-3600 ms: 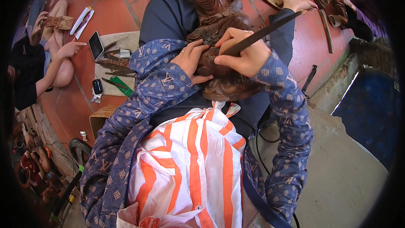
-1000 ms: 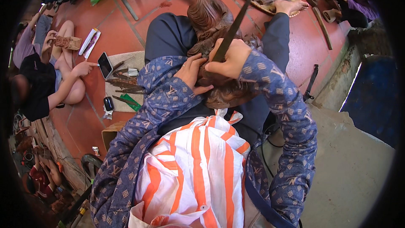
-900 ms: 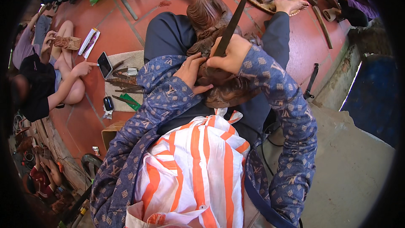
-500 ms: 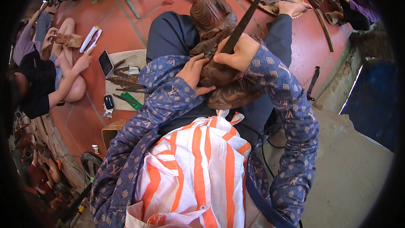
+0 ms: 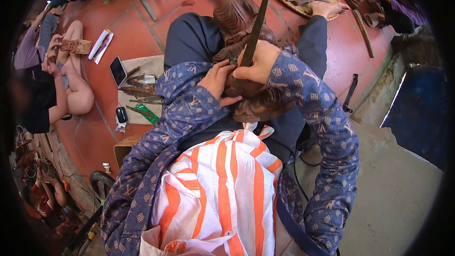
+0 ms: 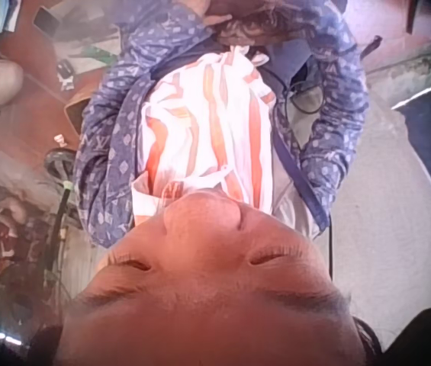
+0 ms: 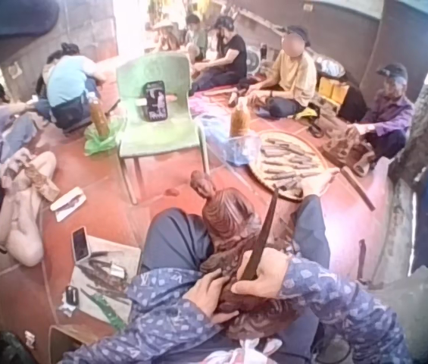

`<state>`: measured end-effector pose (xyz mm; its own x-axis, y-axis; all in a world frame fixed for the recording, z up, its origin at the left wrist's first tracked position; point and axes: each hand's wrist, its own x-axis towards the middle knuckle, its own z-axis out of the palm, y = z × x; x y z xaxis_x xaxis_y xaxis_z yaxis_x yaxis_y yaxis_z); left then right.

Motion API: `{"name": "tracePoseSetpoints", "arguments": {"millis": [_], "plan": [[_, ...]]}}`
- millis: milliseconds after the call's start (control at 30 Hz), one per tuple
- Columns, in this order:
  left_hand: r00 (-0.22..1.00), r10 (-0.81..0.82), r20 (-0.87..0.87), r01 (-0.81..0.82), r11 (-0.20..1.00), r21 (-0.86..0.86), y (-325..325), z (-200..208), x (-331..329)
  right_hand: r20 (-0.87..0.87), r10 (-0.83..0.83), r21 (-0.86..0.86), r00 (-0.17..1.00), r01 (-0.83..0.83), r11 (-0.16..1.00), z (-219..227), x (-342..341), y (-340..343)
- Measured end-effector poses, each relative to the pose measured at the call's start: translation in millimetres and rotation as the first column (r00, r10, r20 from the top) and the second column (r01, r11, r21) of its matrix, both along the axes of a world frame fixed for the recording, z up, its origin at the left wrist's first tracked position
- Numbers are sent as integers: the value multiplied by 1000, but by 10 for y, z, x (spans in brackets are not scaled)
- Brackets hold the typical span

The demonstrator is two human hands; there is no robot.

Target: The person carves a wooden sculpture of a seated figure using a small metal chisel. They hold the sculpture with their left hand and carefully chip away at the surface with the chisel in their right hand, focusing on the head and upper torso.

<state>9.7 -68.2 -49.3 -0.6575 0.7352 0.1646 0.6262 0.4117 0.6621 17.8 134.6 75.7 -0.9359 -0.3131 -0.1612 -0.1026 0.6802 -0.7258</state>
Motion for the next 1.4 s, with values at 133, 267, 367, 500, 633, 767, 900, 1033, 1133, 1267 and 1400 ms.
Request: {"name": "tracePoseSetpoints", "arguments": {"millis": [133, 267, 367, 500, 633, 767, 900, 1033, 1133, 1267, 1400], "plan": [[1000, -7, 7, 7, 1000, -4, 0, 13, -1, 264, -139, -33, 955, 153, 988, 12, -102, 94], [1000, -1, -2, 1, 1000, -1, 3, 8, 5, 57, 1, -126, 998, 6, 992, -16, -39, 37], [1000, 4, 0, -4, 1000, -2, -2, 22, 7, 134, -102, -139, 986, 120, 983, -9, -51, 10], [1000, -10, 7, 10, 1000, -3, 6, 15, 4, 146, -185, -68, 972, 196, 978, -52, -94, 85], [1000, -4, 3, 4, 1000, -5, -2, 24, 2, -9, -30, -106, 1000, 29, 994, -31, -30, 23], [1000, -5, 5, 5, 1000, -4, 2, -3, -3, 141, -182, -83, 973, 195, 977, -52, -116, 65], [1000, -17, 8, 17, 1000, -1, 11, 2, -5, 141, -117, -113, 983, 133, 985, -22, -81, 63], [1000, -1, 10, 1, 1000, -12, -2, 29, -7, 106, -138, -117, 985, 150, 982, -35, -75, 12], [1000, -8, 19, 8, 1000, -20, -2, 31, -12, 146, -148, -10, 978, 151, 988, -45, -126, 87], [1000, -13, 15, 13, 1000, -11, 4, 33, -22, 40, -12, -209, 999, 20, 978, -109, 29, 110], [1000, -1, 2, 1, 999, 33, -1, 10, -22, -10, -107, -169, 994, 104, 980, -143, 41, 79]]}}
